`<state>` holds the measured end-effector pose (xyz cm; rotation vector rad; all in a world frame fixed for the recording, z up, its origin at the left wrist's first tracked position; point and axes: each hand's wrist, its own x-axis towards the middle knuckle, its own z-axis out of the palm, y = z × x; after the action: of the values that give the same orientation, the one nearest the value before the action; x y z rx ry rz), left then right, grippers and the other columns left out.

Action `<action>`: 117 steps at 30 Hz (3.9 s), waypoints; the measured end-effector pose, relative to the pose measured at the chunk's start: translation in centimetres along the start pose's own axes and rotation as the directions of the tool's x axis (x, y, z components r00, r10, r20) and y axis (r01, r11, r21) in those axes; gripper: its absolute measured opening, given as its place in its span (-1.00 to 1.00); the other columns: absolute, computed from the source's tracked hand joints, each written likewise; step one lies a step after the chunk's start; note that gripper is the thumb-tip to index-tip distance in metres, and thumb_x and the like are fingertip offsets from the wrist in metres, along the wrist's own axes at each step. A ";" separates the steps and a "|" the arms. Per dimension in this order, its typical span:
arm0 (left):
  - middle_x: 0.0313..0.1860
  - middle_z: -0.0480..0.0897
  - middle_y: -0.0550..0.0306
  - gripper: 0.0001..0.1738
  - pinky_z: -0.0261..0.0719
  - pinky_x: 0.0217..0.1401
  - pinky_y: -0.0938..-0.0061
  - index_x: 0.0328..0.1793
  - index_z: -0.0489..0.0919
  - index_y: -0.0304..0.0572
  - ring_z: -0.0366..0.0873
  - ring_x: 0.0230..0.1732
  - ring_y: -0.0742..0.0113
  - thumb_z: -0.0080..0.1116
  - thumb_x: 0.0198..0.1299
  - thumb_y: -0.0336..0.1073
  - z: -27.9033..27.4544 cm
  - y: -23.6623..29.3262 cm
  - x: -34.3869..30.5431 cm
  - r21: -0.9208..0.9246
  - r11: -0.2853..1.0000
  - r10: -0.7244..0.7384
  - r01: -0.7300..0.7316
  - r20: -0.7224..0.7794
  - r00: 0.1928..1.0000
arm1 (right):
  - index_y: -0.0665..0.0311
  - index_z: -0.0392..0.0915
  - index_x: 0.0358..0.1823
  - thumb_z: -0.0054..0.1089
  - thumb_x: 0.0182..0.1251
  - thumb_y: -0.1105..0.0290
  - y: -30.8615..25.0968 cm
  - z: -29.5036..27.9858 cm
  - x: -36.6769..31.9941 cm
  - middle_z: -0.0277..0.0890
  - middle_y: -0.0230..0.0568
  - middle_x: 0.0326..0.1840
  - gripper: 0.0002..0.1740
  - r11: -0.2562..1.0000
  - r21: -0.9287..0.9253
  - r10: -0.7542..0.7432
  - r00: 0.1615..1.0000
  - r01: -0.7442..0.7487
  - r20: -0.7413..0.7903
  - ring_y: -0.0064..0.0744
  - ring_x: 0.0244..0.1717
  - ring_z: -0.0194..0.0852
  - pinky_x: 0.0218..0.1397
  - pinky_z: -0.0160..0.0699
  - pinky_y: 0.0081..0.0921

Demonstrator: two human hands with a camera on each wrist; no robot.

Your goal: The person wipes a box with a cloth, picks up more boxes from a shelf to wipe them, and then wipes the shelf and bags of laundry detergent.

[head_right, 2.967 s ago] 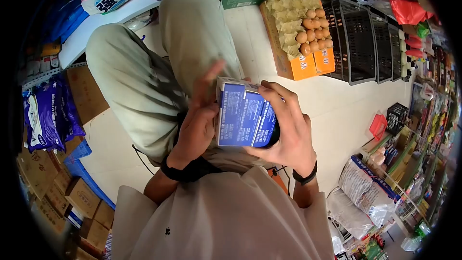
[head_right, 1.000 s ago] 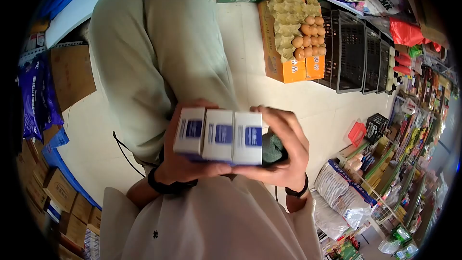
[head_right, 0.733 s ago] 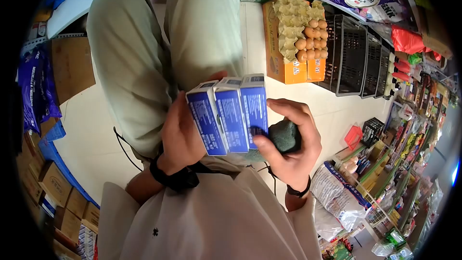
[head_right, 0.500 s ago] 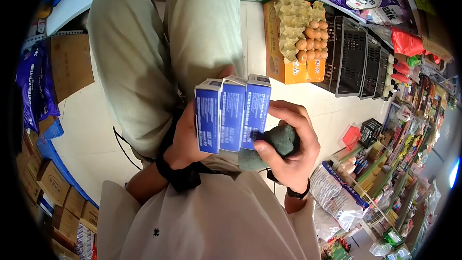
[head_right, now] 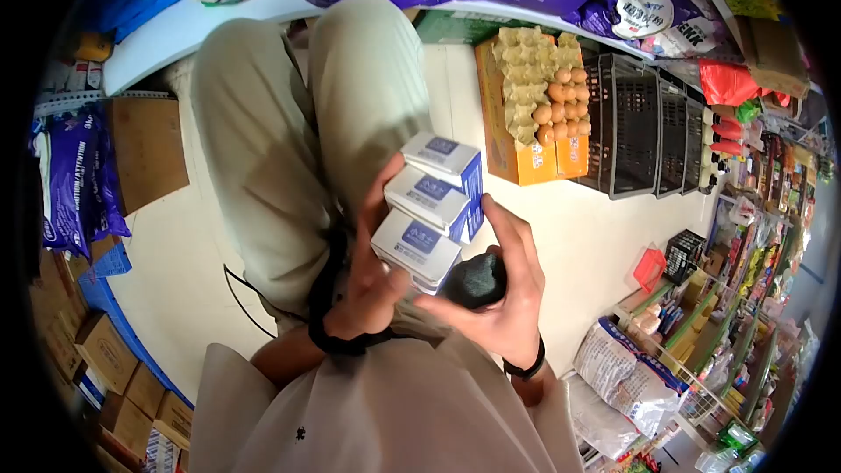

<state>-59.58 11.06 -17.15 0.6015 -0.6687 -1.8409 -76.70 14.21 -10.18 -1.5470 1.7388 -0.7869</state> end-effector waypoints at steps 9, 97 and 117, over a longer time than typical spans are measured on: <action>0.83 0.23 -0.05 0.55 0.14 0.84 0.16 0.92 0.11 -0.21 0.21 0.80 0.13 0.92 -0.08 0.09 -3.0 5.0 0.5 0.064 0.996 0.052 -0.060 0.117 0.992 | 0.46 0.51 0.56 0.96 -0.22 0.08 -1.5 0.0 1.6 0.68 0.14 0.28 0.25 0.963 -0.025 -0.266 0.960 0.269 0.090 -0.04 0.18 0.72 0.10 0.73 -0.30; 0.71 0.33 -0.52 -0.14 0.10 0.84 0.10 0.72 0.25 -0.67 0.26 0.72 -0.30 -0.41 0.82 0.15 -40.0 19.0 24.7 0.735 0.650 0.758 -0.190 -0.644 0.103 | 0.46 0.47 0.57 0.17 0.69 0.39 4.3 -1.5 3.4 0.71 -0.15 0.16 -0.46 0.999 0.038 -0.008 0.875 0.030 -0.484 -0.27 0.35 0.57 0.67 0.26 -0.24; 0.96 -0.07 -0.27 -0.08 -0.24 0.96 0.26 0.92 -0.11 -0.49 -0.16 0.95 -0.06 -0.44 0.82 0.19 -38.8 18.1 23.6 0.667 0.700 0.707 -0.255 -0.599 0.376 | 0.47 0.50 0.53 0.17 0.65 0.39 2.9 -0.7 3.5 0.71 -0.13 0.08 -0.48 0.997 0.022 -0.056 0.864 0.077 -0.501 -0.25 0.23 0.59 0.59 0.33 -0.24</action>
<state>-29.36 -23.05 -34.86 1.3279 -0.5281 -0.5915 -79.20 11.07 -12.35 -1.4639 2.0180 -1.3470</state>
